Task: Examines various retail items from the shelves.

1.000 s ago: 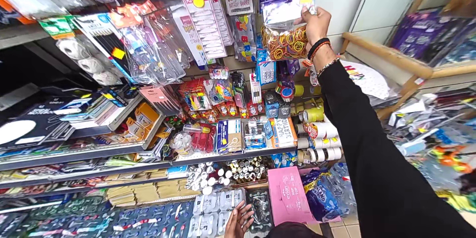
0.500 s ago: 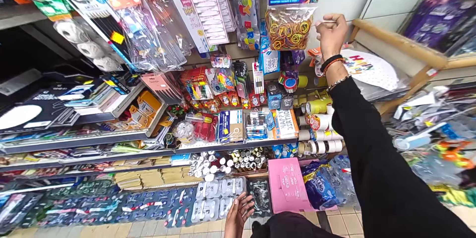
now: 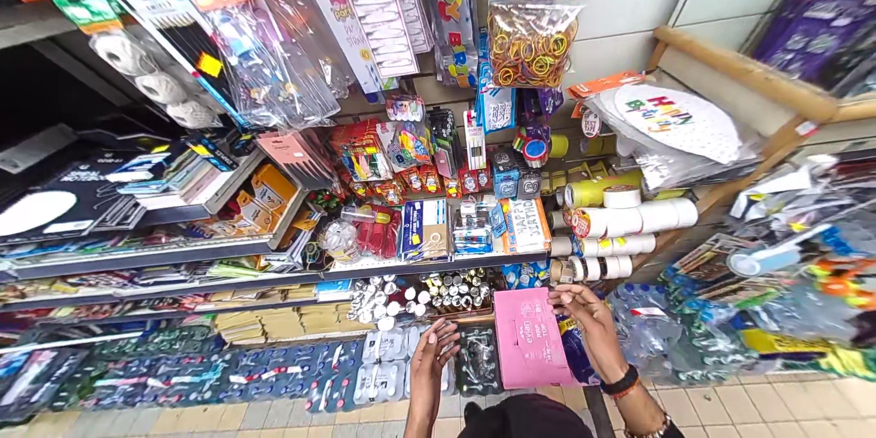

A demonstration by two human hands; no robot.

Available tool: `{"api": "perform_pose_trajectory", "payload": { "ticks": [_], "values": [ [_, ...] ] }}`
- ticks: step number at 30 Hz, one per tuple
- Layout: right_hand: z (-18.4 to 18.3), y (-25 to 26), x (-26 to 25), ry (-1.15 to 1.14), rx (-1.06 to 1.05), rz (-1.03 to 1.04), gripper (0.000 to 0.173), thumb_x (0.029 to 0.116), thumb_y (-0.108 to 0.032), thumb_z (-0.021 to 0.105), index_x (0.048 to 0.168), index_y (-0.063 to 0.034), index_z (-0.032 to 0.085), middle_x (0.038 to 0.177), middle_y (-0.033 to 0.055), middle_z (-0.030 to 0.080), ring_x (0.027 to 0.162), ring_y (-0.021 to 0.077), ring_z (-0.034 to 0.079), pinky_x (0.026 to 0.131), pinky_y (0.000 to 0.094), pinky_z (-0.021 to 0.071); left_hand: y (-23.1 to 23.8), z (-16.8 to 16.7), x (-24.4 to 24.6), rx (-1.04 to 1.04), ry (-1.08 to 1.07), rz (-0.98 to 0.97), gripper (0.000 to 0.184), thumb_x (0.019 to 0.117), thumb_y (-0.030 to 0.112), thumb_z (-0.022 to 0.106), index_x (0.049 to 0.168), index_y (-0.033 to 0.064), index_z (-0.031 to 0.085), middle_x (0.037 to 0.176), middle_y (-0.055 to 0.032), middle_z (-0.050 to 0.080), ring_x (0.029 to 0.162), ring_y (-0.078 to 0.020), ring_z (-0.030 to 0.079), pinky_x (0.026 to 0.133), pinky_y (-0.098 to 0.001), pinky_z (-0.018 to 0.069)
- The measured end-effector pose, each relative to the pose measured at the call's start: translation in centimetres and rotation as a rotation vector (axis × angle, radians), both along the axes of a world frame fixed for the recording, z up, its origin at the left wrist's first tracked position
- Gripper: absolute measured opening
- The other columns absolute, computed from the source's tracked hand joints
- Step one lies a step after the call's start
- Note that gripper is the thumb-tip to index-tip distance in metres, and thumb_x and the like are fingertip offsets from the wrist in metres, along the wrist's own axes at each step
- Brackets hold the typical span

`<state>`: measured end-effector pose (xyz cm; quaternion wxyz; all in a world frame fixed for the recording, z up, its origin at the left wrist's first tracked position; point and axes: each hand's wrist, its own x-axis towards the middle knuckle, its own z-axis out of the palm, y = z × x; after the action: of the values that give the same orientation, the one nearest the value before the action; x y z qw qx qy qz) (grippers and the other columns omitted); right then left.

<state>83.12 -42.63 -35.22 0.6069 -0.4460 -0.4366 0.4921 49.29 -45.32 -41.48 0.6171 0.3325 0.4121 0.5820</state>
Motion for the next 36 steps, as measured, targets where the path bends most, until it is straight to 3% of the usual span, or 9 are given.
{"api": "perform_pose_trajectory", "payload": {
  "ticks": [5, 10, 30, 33, 36],
  "values": [
    [-0.8, -3.8, -1.6, 0.015, 0.059, 0.035, 0.046, 0.1058, -0.032, 0.052, 0.135, 0.0028, 0.058, 0.131, 0.0242, 0.064, 0.121, 0.0396, 0.062, 0.099, 0.0503, 0.056, 2.0, 2.2, 1.1, 0.177, 0.112, 0.055, 0.057, 0.1076, 0.037, 0.044, 0.15, -0.0009, 0.042, 0.138, -0.0258, 0.058, 0.122, -0.039, 0.061, 0.1, -0.051, 0.0542],
    [-0.8, -4.8, -2.1, -0.009, 0.104, -0.039, 0.052, 0.1064, -0.035, 0.05, 0.142, 0.0023, 0.052, 0.14, 0.023, 0.059, 0.129, 0.0397, 0.058, 0.105, 0.0516, 0.0531, 2.7, 3.2, 1.6, 0.24, 0.181, 0.09, 0.058, 0.107, 0.037, 0.046, 0.151, 0.0001, 0.04, 0.142, -0.0229, 0.057, 0.125, -0.0375, 0.06, 0.1, -0.0505, 0.054],
    [-1.9, -3.9, -4.2, 0.001, 0.091, -0.015, 0.053, 0.1047, -0.035, 0.053, 0.141, 0.0033, 0.052, 0.138, 0.023, 0.06, 0.128, 0.0389, 0.059, 0.104, 0.0513, 0.0532, 0.5, 1.3, -0.3, 0.181, 0.174, 0.127, 0.057, 0.1077, 0.035, 0.044, 0.152, -0.0005, 0.039, 0.139, -0.0244, 0.058, 0.124, -0.0385, 0.06, 0.1, -0.0511, 0.0544],
    [-2.6, -1.7, -4.0, -0.045, 0.066, -0.018, 0.055, 0.1023, -0.036, 0.057, 0.142, 0.0019, 0.052, 0.137, 0.0201, 0.062, 0.127, 0.0358, 0.06, 0.103, 0.0493, 0.0548, 0.6, 1.4, -0.7, 0.186, 0.179, 0.129, 0.056, 0.1077, 0.035, 0.043, 0.151, -0.0002, 0.04, 0.139, -0.024, 0.059, 0.124, -0.0387, 0.061, 0.099, -0.0512, 0.0547],
    [-2.0, 3.8, -3.7, -0.229, 0.063, -0.051, 0.063, 0.0962, -0.038, 0.066, 0.145, -0.0028, 0.049, 0.138, 0.0139, 0.061, 0.126, 0.0263, 0.061, 0.098, 0.0423, 0.0575, 0.3, 1.4, -0.8, 0.182, 0.183, 0.136, 0.056, 0.1074, 0.034, 0.043, 0.151, -0.0002, 0.04, 0.138, -0.024, 0.059, 0.123, -0.0383, 0.061, 0.099, -0.0509, 0.0551]
  ]
}}
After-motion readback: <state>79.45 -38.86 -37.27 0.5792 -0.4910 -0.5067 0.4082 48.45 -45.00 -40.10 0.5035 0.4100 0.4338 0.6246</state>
